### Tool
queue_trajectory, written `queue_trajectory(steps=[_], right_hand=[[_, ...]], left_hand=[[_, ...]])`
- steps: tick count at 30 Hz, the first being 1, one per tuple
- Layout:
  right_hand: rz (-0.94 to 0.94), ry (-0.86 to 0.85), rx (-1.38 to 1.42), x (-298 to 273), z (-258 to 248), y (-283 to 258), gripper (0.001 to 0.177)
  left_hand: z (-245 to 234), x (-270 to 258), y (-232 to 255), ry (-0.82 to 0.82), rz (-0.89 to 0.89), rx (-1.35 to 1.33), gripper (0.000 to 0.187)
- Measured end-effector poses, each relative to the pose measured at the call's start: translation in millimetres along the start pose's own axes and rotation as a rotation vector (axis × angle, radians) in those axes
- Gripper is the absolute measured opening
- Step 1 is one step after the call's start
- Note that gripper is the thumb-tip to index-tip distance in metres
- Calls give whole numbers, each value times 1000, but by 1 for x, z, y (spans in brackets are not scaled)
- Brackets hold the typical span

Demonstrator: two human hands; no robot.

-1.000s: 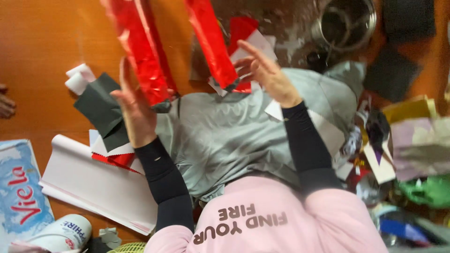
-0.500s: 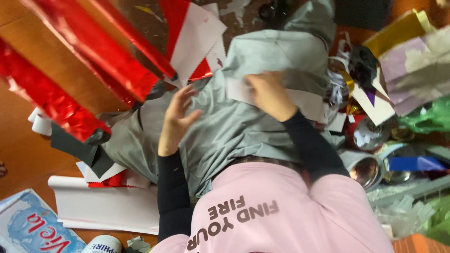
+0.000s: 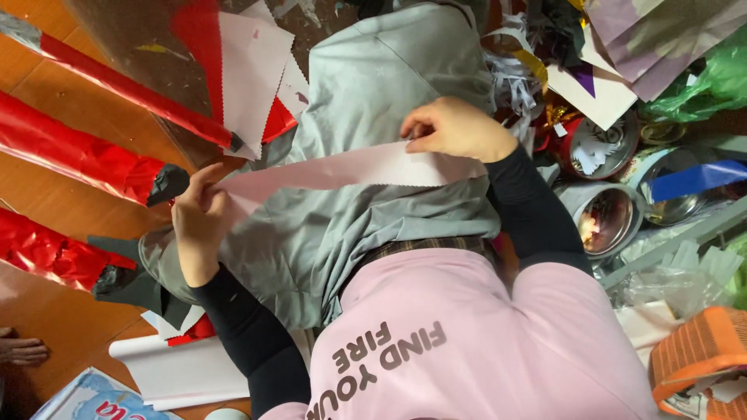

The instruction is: Applying red decorative paper strips to a bamboo lantern frame using glue and a brush.

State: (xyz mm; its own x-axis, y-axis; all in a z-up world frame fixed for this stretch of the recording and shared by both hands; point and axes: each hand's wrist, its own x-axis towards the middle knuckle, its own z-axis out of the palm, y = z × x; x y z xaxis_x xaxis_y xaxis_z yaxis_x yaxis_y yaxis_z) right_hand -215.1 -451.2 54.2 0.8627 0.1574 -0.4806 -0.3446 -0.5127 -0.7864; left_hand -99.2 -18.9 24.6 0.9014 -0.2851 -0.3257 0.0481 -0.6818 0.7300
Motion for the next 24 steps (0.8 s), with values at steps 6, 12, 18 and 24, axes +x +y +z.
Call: queue_trajectory(steps=[6, 12, 18, 24], right_hand=[[19, 46, 60, -7, -1, -5, 20], [-160, 13, 24, 7, 31, -39, 17], [-411, 119, -57, 4, 69, -95, 21], [-264, 48, -271, 17, 80, -79, 23]], left_hand=[[4, 0, -22, 70, 202, 370, 38], [67, -28, 27, 186, 586, 47, 75], [100, -18, 102, -424, 416, -103, 28], [89, -18, 92, -323, 629, -97, 21]])
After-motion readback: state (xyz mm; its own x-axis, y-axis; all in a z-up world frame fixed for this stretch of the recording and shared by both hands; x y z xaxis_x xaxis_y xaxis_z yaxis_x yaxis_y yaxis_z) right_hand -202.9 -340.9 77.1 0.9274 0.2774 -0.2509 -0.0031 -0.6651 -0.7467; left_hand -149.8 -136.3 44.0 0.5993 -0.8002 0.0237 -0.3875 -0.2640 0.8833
